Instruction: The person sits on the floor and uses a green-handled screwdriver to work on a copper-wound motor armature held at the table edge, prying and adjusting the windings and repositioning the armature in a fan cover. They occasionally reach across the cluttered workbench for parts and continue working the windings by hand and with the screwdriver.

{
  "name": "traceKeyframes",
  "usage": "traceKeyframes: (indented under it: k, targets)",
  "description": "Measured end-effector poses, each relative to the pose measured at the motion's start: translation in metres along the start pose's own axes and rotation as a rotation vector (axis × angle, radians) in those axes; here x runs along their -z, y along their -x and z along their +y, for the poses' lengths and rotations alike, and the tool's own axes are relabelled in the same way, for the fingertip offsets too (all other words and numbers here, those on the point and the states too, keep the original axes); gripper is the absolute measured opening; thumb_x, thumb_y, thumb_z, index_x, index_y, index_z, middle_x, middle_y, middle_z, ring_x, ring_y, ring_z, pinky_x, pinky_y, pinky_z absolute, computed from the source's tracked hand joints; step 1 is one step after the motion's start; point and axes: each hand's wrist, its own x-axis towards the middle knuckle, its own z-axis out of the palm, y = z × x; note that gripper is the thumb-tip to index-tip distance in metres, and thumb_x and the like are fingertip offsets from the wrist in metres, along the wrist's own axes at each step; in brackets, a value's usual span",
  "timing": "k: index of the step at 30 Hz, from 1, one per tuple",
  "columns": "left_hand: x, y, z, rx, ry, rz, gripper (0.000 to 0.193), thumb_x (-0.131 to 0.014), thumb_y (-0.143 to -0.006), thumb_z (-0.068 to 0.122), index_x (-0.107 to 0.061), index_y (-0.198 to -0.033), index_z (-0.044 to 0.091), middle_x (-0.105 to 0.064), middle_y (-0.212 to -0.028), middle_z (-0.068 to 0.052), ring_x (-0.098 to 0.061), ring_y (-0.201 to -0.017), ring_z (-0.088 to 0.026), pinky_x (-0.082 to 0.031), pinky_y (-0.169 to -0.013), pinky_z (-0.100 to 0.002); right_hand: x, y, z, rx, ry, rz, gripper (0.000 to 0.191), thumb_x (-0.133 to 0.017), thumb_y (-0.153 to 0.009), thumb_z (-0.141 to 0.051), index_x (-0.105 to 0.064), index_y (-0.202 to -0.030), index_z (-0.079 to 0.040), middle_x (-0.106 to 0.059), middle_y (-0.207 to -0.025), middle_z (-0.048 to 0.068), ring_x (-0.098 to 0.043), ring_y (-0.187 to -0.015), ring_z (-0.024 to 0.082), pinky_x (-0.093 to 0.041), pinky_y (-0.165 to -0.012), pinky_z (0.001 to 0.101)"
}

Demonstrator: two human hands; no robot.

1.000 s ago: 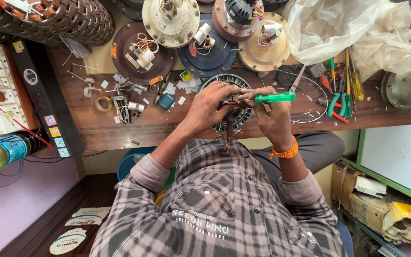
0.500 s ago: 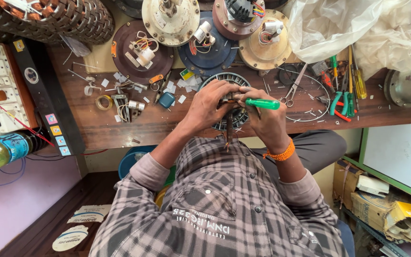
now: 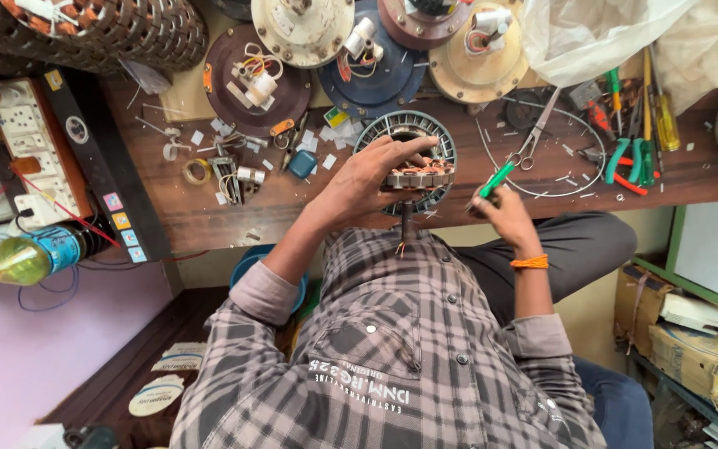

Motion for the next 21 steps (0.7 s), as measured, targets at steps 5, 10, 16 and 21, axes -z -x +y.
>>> traceKeyframes:
  k: [5,10,16,21]
  targets:
    - [-0.008,0.006,0.002,-0.047,-0.097,0.034,0.071,-0.084,-0.085,0.016,-0.052,-0.149,0.017,-0.071,-0.117,-0.003,-0.064,-0.11,-0.025,-0.053,-0.099,-0.038,-0.017,-0.002,0.019,0.003,0.42,-0.016,0.028,-0.078,-0.089,-0.02,-0.07,-0.107,0.0,-0.076,-0.1,0.017,-0.073,-0.095,0.026,-0.054,-0.079,0.0387]
    - [-0.02,0.009,0.0,-0.055,-0.179,0.101,0.063,-0.088,-0.083,0.015,-0.06,-0.139,0.015,-0.07,-0.115,-0.005,-0.062,-0.105,-0.025,-0.053,-0.094,-0.037,-0.023,-0.017,0.009,-0.022,0.413,0.111,0.026,-0.078,-0.092,-0.019,-0.07,-0.104,0.002,-0.077,-0.097,0.02,-0.075,-0.091,0.028,-0.057,-0.079,0.0406]
    - [-0.029,0.025,-0.011,0.036,-0.007,0.264,0.058,-0.085,-0.078,0.001,-0.064,-0.131,0.012,-0.072,-0.122,-0.002,-0.067,-0.114,-0.024,-0.056,-0.099,-0.037,-0.018,-0.015,0.009,0.078,-0.383,0.102,0.012,-0.07,-0.099,-0.006,-0.066,-0.108,0.001,-0.073,-0.098,0.014,-0.073,-0.086,0.021,-0.061,-0.08,0.0324]
    - [-0.036,0.025,-0.002,-0.006,-0.191,0.282,0.049,-0.083,-0.079,0.002,-0.067,-0.124,0.013,-0.071,-0.118,-0.004,-0.066,-0.108,-0.025,-0.053,-0.094,-0.038,0.006,0.003,0.008,0.317,-0.702,0.119,0.02,-0.075,-0.098,0.0,-0.06,-0.112,-0.001,-0.072,-0.103,0.015,-0.072,-0.094,0.024,-0.062,-0.087,0.0374]
